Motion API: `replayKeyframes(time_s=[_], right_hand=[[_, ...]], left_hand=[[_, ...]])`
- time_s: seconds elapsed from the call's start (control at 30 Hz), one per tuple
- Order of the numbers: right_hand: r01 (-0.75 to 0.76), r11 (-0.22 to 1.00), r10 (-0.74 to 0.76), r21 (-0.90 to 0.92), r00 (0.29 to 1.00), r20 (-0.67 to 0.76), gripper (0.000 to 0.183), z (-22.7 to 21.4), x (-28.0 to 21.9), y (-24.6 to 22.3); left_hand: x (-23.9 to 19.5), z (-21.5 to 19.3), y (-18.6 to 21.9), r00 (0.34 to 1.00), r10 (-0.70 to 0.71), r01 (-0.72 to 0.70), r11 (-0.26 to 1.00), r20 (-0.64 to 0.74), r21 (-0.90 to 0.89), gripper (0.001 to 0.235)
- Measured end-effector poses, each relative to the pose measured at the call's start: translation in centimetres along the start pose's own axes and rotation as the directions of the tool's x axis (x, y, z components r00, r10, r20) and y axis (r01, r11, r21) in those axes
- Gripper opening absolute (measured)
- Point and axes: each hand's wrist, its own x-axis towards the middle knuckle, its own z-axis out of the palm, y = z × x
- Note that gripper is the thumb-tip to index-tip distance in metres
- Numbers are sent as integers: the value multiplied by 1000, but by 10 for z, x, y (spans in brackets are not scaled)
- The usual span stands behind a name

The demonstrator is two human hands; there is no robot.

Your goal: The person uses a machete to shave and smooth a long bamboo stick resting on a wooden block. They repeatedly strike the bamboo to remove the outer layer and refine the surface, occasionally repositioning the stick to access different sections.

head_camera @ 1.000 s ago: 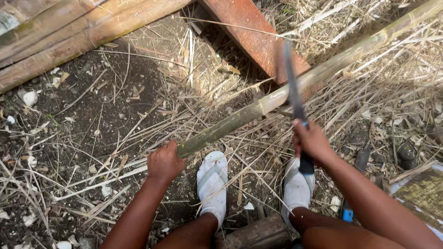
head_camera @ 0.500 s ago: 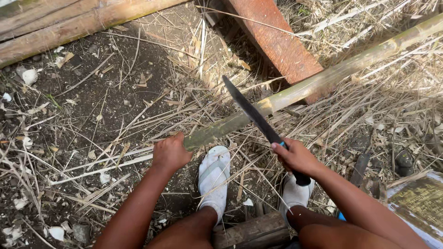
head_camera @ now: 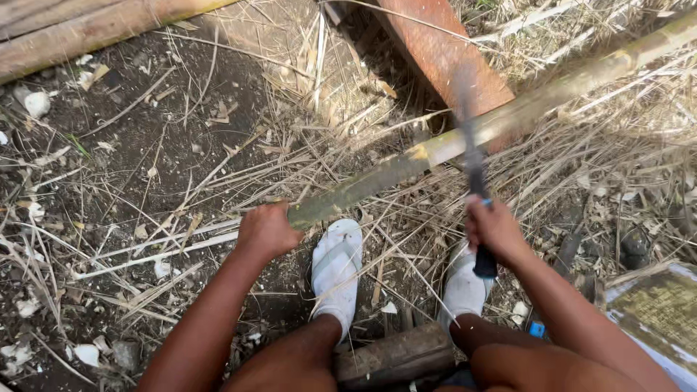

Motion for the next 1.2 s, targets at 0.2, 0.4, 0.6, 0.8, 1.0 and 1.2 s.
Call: replayKeyframes(time_s=[0.2, 0.4, 0.6, 0.8, 1.0, 1.2], right_hand=[[-148, 980, 160, -135, 984, 82, 33, 5, 5, 1], [-191, 871, 208, -453, 978, -14, 31, 14, -5, -7], [27, 995, -24, 95, 999, -31, 44, -10, 6, -10], [172, 751, 186, -637, 871, 454, 30, 26, -30, 8], [83, 827, 94, 556, 955, -282, 25, -51, -25, 31], [71, 799, 23, 597, 989, -147, 26, -80, -5, 37]], left_hand=[[9, -6, -4, 998, 16, -18, 1000, -63, -17, 44], [12, -5, -2, 998, 32, -36, 995, -51, -93, 48], [-1, -8, -3, 1000, -4, 0, 986, -20, -165, 45], [-4, -9, -3, 999, 1, -5, 990, -32, -144, 44], [-29, -22, -1, 997, -70, 69, 993, -11, -98, 47], [-72, -30, -5, 980, -2, 4, 1000, -201, 9, 35]])
